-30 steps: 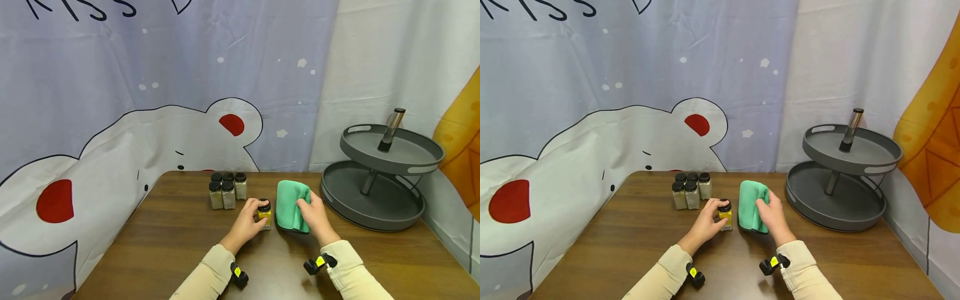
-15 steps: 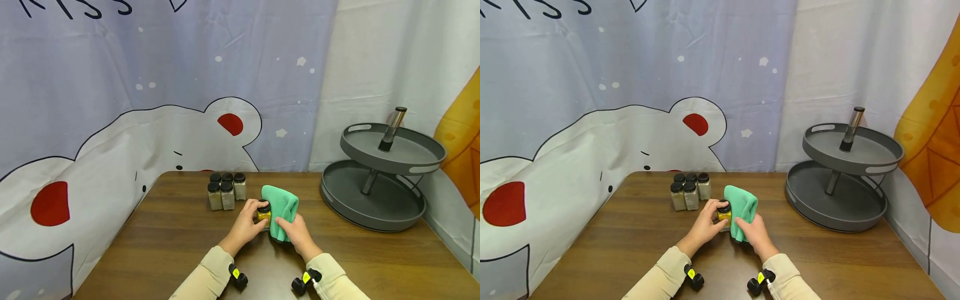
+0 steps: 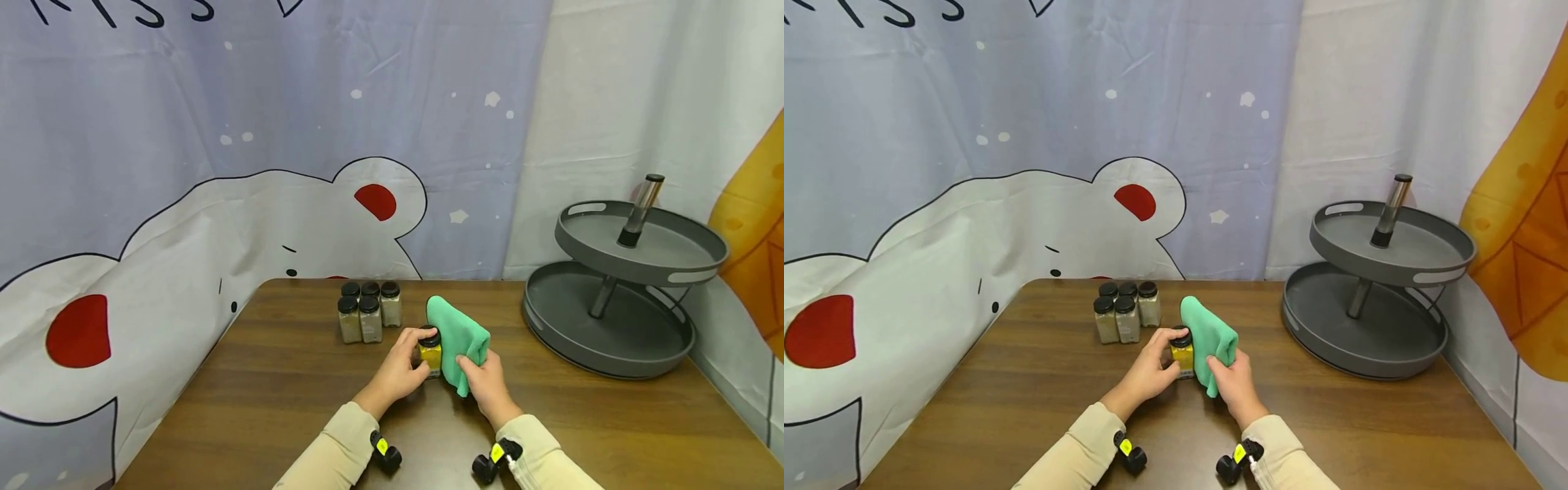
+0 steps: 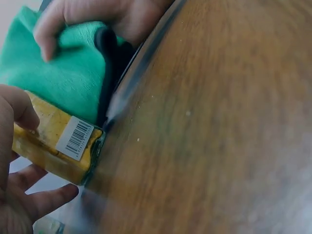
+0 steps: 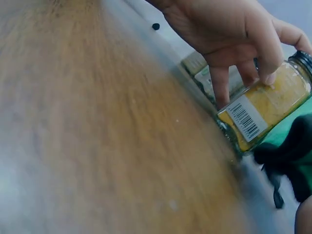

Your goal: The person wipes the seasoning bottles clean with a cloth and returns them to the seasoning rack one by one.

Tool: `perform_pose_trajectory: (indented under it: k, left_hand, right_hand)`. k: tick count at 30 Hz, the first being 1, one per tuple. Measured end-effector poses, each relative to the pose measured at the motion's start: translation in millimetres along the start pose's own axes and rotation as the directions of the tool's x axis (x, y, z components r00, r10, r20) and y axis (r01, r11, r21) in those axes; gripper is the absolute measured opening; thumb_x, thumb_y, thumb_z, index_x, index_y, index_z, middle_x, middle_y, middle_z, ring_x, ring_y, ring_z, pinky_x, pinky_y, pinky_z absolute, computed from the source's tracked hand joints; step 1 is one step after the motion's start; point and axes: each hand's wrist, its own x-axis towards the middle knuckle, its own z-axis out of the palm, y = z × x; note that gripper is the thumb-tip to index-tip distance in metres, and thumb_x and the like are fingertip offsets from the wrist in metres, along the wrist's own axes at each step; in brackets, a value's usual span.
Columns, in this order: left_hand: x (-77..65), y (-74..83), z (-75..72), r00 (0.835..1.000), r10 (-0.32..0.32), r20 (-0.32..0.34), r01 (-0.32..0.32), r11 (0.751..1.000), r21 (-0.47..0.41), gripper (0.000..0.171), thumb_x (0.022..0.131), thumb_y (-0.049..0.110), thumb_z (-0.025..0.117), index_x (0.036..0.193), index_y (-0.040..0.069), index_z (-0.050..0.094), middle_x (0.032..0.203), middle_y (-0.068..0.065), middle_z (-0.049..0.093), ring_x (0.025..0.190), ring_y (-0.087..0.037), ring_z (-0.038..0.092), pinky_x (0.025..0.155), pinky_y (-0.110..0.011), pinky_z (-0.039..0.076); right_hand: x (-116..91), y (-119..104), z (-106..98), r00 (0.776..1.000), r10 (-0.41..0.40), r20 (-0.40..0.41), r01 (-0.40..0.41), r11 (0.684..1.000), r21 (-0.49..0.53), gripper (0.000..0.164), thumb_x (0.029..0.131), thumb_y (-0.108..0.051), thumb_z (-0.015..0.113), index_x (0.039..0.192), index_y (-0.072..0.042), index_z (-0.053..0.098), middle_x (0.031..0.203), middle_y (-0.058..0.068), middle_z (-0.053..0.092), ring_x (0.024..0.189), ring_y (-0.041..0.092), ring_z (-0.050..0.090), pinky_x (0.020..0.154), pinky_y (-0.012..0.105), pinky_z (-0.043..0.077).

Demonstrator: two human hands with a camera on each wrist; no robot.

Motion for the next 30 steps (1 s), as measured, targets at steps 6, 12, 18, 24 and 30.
perform_pose_trajectory:
  k: [6, 12, 18, 24, 30]
  left_hand:
    - [-0.7, -0.8, -1.9, 0.999, -0.007, 0.039, 0.007, 1.000, -0.004, 0.062, 0.089, 0.000, 0.061, 0.146, 0.021, 0.049, 0.133, -0.008, 0.048, 0.063, -0.006, 0.036, 0.062, -0.022, 0.038]
    - [-1.1, -3.2, -4.0, 0.998, -0.017, 0.063, 0.018, 1.000, -0.018, 0.060, 0.095, 0.001, 0.066, 0.146, 0.026, 0.047, 0.128, -0.010, 0.045, 0.089, -0.018, 0.054, 0.077, -0.029, 0.051]
    - [-1.4, 1.7, -3.0, 0.999, -0.039, 0.025, 0.038, 0.998, 0.051, 0.060, 0.092, 0.013, 0.075, 0.145, 0.027, 0.049, 0.114, -0.008, 0.043, 0.089, -0.021, 0.057, 0.079, -0.029, 0.051]
    - [-1.5, 8.7, 3.0, 0.996, -0.070, -0.047, 0.076, 0.986, 0.146, 0.062, 0.087, 0.019, 0.080, 0.142, 0.026, 0.052, 0.104, -0.005, 0.040, 0.074, -0.015, 0.046, 0.069, -0.026, 0.045]
    - [1.4, 14.1, 11.2, 0.991, -0.056, -0.119, 0.084, 0.966, 0.245, 0.066, 0.084, 0.021, 0.084, 0.142, 0.024, 0.054, 0.119, -0.012, 0.054, 0.100, -0.025, 0.062, 0.087, -0.037, 0.054]
  right_hand:
    - [1.2, 1.2, -0.6, 0.999, 0.028, 0.025, -0.028, 0.999, -0.019, 0.019, 0.085, 0.004, 0.064, 0.102, 0.013, 0.064, 0.087, 0.008, 0.068, 0.072, 0.009, 0.061, 0.066, 0.026, 0.052]
    - [1.8, 0.2, 0.3, 0.992, 0.105, 0.074, -0.108, 0.994, 0.032, 0.023, 0.083, 0.007, 0.063, 0.105, 0.014, 0.063, 0.090, 0.009, 0.067, 0.075, 0.011, 0.061, 0.068, 0.027, 0.053]
    - [3.3, 0.7, 1.2, 0.982, 0.157, 0.105, -0.165, 0.984, 0.073, 0.026, 0.083, 0.006, 0.061, 0.108, 0.014, 0.061, 0.091, 0.007, 0.067, 0.076, 0.011, 0.061, 0.069, 0.026, 0.053]
    - [5.4, 2.3, 1.8, 0.979, 0.177, 0.098, -0.188, 0.976, 0.106, 0.022, 0.085, 0.007, 0.059, 0.107, 0.013, 0.061, 0.089, 0.005, 0.066, 0.076, 0.011, 0.062, 0.069, 0.026, 0.053]
    - [6.3, 0.1, 0.5, 0.980, 0.177, 0.086, -0.185, 0.978, 0.097, 0.022, 0.087, 0.006, 0.059, 0.107, 0.014, 0.060, 0.089, 0.006, 0.067, 0.076, 0.011, 0.062, 0.068, 0.026, 0.054]
